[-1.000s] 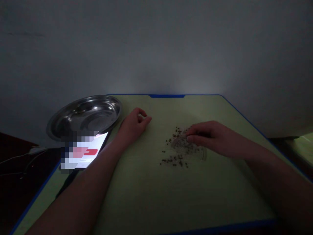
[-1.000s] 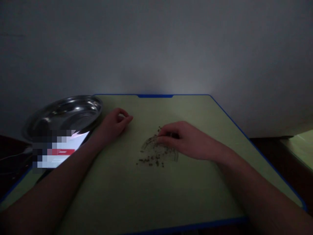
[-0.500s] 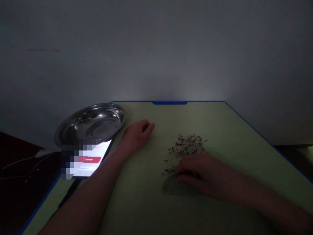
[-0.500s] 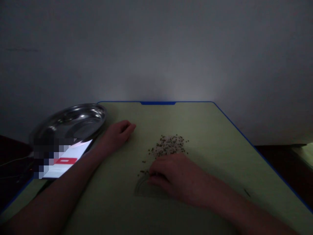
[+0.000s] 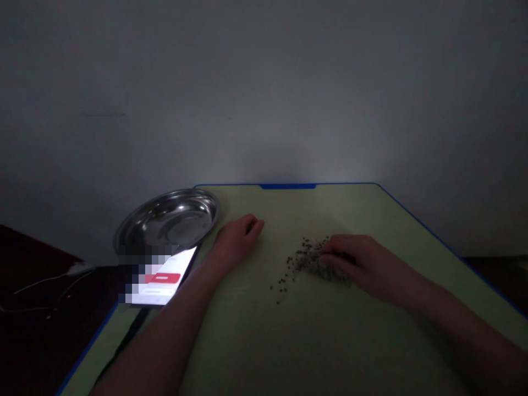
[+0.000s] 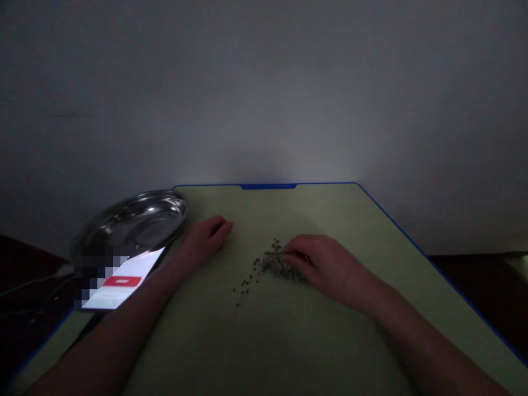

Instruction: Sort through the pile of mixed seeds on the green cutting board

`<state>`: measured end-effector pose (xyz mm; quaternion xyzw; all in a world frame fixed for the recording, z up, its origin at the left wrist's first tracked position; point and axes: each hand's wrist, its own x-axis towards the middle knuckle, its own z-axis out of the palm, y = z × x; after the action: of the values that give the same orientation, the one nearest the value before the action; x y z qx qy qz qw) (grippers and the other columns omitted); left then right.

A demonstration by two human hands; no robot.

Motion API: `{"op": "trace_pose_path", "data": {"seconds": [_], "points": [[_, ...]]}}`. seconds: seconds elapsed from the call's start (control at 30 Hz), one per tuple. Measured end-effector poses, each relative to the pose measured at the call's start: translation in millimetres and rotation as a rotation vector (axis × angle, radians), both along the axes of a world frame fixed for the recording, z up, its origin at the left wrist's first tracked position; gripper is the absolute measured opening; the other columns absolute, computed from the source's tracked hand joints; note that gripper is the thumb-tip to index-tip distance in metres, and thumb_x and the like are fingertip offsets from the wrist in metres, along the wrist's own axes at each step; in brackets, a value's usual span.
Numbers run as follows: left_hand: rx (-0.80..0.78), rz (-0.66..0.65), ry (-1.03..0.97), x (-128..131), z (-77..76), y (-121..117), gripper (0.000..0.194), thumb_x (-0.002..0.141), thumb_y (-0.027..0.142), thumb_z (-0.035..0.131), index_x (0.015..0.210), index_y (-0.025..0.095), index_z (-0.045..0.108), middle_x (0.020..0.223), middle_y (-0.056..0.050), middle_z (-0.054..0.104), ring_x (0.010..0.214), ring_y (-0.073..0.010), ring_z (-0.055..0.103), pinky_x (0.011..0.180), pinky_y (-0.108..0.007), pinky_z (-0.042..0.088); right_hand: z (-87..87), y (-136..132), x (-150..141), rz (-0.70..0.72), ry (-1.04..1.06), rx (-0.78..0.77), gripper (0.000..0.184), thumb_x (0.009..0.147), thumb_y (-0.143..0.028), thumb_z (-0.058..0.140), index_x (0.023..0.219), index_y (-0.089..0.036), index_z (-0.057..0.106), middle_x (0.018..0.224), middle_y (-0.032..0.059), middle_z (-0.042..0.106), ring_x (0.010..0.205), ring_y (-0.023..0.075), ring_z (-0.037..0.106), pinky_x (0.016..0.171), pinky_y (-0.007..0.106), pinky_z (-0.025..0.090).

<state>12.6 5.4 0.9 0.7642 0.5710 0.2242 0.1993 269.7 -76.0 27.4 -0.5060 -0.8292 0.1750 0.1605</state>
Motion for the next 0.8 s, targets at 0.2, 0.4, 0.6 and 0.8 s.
{"op": "trace_pose_path", "data": {"seconds": [0.2,0.4,0.6,0.8], "points": [[0.036,-0.02,-0.006,-2.2,-6.8,3.1,0.033,0.09,0.045,0.04,0.072,0.021,0.053,0.069,-0.001,0.06,0.063,-0.0159,0.053,0.057,-0.028,0.03,1.2,-3.3,-29.3,0.045,0.047,0.005,0.023,0.096,-0.03,0.047,0.088,-0.018,0.066,0.081,0.0033,0.066,0.074,0.0155,0.059,0.068,0.028,0.042],[0.072,-0.029,-0.007,-2.1,-9.7,3.7,0.035,0.091,0.045,0.039,0.072,0.021,0.054,0.069,-0.001,0.06,0.064,-0.0157,0.053,0.058,-0.028,0.031,-2.9,4.6,-48.1,0.072,-0.017,0.069,0.02,0.094,-0.024,0.05,0.091,-0.018,0.068,0.084,0.0044,0.068,0.074,0.0157,0.061,0.069,0.028,0.043],[0.069,-0.027,0.013,-0.8,-7.8,2.4,0.034,0.091,0.045,0.04,0.074,0.02,0.056,0.072,-0.002,0.062,0.065,-0.0168,0.053,0.057,-0.028,0.031,-4.3,-7.8,-51.8,0.14,-0.115,0.115,0.022,0.095,-0.027,0.049,0.089,-0.018,0.069,0.083,0.0045,0.067,0.075,0.0189,0.062,0.068,0.031,0.042],[0.062,-0.025,0.023,0.3,-6.1,1.7,0.034,0.091,0.045,0.039,0.075,0.021,0.058,0.073,-0.003,0.064,0.066,-0.0172,0.055,0.058,-0.028,0.032,-6.0,-9.7,-43.4,0.128,-0.014,0.144,0.026,0.096,-0.029,0.045,0.094,-0.018,0.069,0.082,0.0043,0.066,0.074,0.0168,0.06,0.067,0.029,0.042]]}}
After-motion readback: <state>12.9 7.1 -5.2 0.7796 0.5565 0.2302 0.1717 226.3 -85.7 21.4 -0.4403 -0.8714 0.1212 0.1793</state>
